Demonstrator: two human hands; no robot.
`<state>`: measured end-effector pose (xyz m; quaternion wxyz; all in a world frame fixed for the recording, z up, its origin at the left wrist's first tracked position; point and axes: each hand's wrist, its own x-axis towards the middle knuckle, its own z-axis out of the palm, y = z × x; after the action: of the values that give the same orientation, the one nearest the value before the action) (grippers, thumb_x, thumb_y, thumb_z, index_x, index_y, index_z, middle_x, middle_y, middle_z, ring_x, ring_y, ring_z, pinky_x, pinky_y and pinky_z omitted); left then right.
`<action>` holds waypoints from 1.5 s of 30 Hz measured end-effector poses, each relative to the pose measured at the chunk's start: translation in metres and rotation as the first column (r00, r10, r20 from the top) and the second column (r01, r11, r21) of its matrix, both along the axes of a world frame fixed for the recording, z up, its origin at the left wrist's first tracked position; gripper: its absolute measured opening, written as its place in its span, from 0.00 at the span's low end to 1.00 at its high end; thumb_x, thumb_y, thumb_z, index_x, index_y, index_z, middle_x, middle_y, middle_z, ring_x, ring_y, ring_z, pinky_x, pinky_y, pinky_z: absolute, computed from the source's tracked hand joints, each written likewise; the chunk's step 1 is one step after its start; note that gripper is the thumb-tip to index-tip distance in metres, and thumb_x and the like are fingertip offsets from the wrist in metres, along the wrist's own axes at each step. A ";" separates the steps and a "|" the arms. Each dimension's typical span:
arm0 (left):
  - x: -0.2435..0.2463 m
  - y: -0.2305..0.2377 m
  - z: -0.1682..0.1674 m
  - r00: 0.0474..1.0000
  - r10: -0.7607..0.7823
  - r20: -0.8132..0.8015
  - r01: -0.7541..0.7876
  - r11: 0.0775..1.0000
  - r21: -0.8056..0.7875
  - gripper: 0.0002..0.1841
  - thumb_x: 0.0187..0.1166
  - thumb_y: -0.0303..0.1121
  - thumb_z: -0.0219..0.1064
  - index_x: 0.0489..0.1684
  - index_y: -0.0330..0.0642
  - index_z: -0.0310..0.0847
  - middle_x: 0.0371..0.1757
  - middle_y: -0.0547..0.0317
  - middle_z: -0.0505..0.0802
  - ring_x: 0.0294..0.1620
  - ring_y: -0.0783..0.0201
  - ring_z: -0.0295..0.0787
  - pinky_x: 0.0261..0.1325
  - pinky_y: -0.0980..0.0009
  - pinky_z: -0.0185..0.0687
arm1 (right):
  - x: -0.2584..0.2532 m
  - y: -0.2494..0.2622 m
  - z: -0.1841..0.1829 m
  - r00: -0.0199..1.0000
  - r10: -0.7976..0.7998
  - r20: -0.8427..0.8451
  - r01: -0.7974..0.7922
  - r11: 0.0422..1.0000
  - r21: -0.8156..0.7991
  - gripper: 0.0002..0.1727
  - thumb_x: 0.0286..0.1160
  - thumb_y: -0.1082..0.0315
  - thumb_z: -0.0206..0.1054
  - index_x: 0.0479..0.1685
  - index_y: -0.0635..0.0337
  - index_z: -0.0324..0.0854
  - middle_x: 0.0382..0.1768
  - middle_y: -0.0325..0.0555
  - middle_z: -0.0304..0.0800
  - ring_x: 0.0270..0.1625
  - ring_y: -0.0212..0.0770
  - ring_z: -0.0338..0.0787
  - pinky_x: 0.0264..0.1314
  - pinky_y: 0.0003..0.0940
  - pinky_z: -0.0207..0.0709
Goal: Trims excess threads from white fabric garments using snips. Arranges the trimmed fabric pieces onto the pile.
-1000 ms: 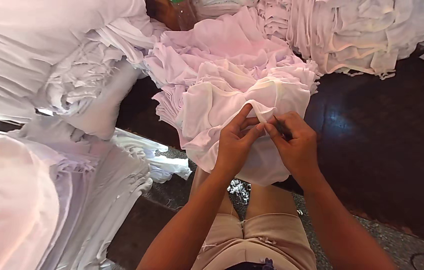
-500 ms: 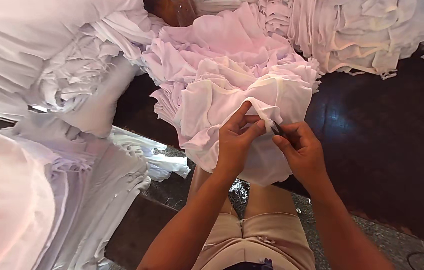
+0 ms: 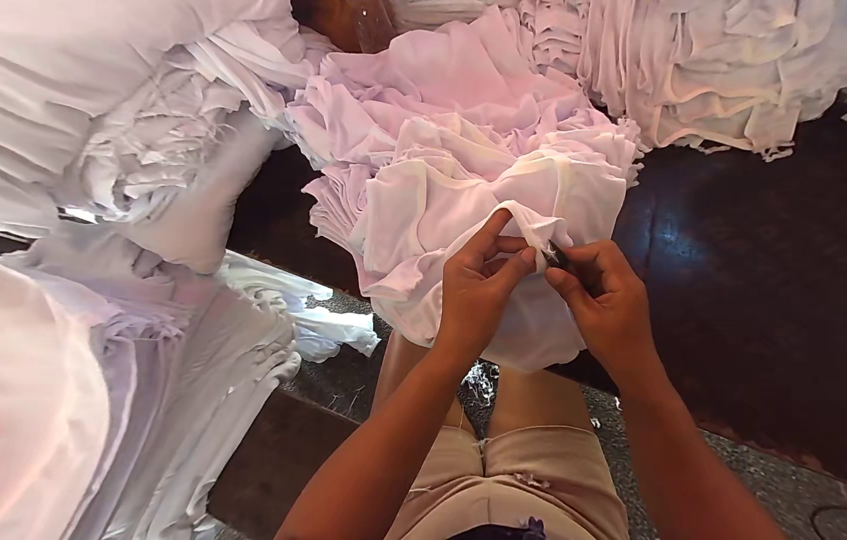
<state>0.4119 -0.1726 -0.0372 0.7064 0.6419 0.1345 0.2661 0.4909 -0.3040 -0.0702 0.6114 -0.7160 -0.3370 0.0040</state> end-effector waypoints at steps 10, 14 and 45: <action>0.000 0.005 0.002 0.998 -0.060 -0.024 0.061 0.995 0.082 0.31 0.79 0.18 0.66 0.85 0.35 0.65 0.53 0.58 0.94 0.44 0.70 0.94 0.54 0.72 0.91 | 0.012 -0.015 0.009 0.984 0.014 -0.180 0.002 0.996 0.084 0.11 0.80 0.62 0.67 0.54 0.56 0.77 0.35 0.26 0.83 0.27 0.14 0.78 0.29 0.11 0.74; 0.004 0.018 0.007 0.990 -0.127 -0.069 0.129 0.991 0.020 0.33 0.82 0.19 0.63 0.89 0.38 0.58 0.63 0.55 0.91 0.49 0.69 0.93 0.57 0.70 0.90 | 0.017 -0.046 -0.006 0.949 0.140 -0.284 -0.232 0.918 -0.323 0.26 0.71 0.53 0.76 0.58 0.67 0.83 0.45 0.47 0.89 0.40 0.33 0.86 0.45 0.32 0.83; -0.018 0.037 -0.006 0.968 -0.066 -0.242 0.169 0.885 0.433 0.22 0.84 0.24 0.62 0.76 0.28 0.74 0.66 0.42 0.90 0.63 0.62 0.91 0.69 0.66 0.85 | 0.124 0.034 0.044 0.654 0.493 -0.574 -0.520 0.844 0.132 0.15 0.92 0.68 0.51 0.67 0.58 0.78 0.19 0.30 0.79 0.12 0.19 0.70 0.13 0.12 0.67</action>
<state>0.3937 -0.1353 -0.0436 0.5341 0.8204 0.1071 0.1736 0.6148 -0.2702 -0.0262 0.6430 -0.5691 -0.3170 0.4027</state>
